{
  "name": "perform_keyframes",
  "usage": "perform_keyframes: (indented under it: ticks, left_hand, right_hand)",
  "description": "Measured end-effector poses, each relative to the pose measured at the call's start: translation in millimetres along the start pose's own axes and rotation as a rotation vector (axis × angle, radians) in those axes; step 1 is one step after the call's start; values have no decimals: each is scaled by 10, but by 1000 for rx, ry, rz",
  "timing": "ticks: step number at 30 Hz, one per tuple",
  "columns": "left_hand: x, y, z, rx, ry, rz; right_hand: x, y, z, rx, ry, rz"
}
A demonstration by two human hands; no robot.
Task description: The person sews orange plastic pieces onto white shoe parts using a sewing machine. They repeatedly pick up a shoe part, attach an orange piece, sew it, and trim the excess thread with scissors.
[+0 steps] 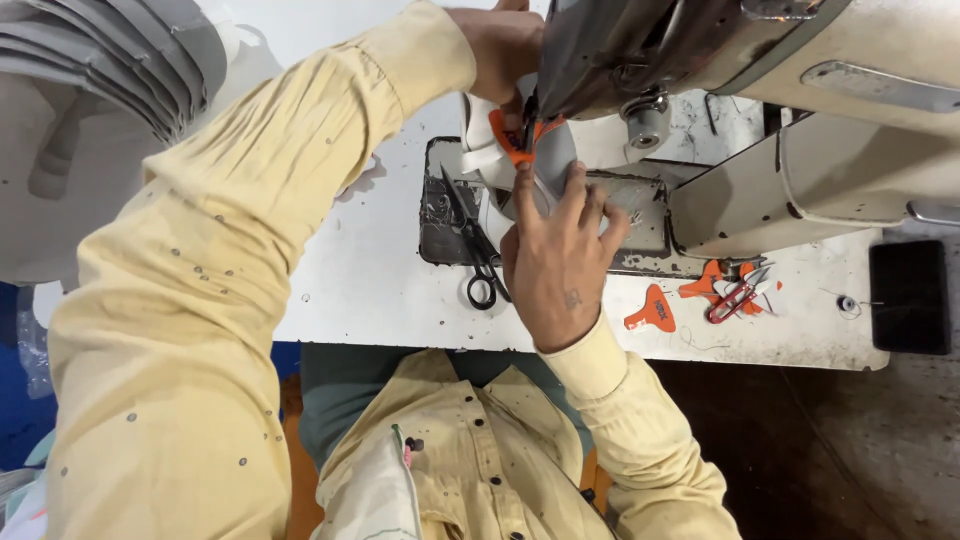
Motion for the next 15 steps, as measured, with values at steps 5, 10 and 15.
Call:
perform_keyframes:
  ticks: [5,10,15]
  left_hand:
    - [68,70,-63,6,47,28]
    - [160,66,-207,-57,149,-133]
    - [75,123,-489,-141,82,-102]
  right_hand:
    - [-64,-91,10,-1,-4,-9]
    - [-307,-158,5,-12,57,31]
    - [-444,-103,54,-40,81,130]
Point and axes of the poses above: each hand's wrist, its own z-axis towards the middle knuckle, its own y-axis out of the back of the hand, x = y × z, the point moved 4 cm from there along z, towards the middle knuckle, and after that the axes turned 12 degrees about -x, right-handed, at the moved point
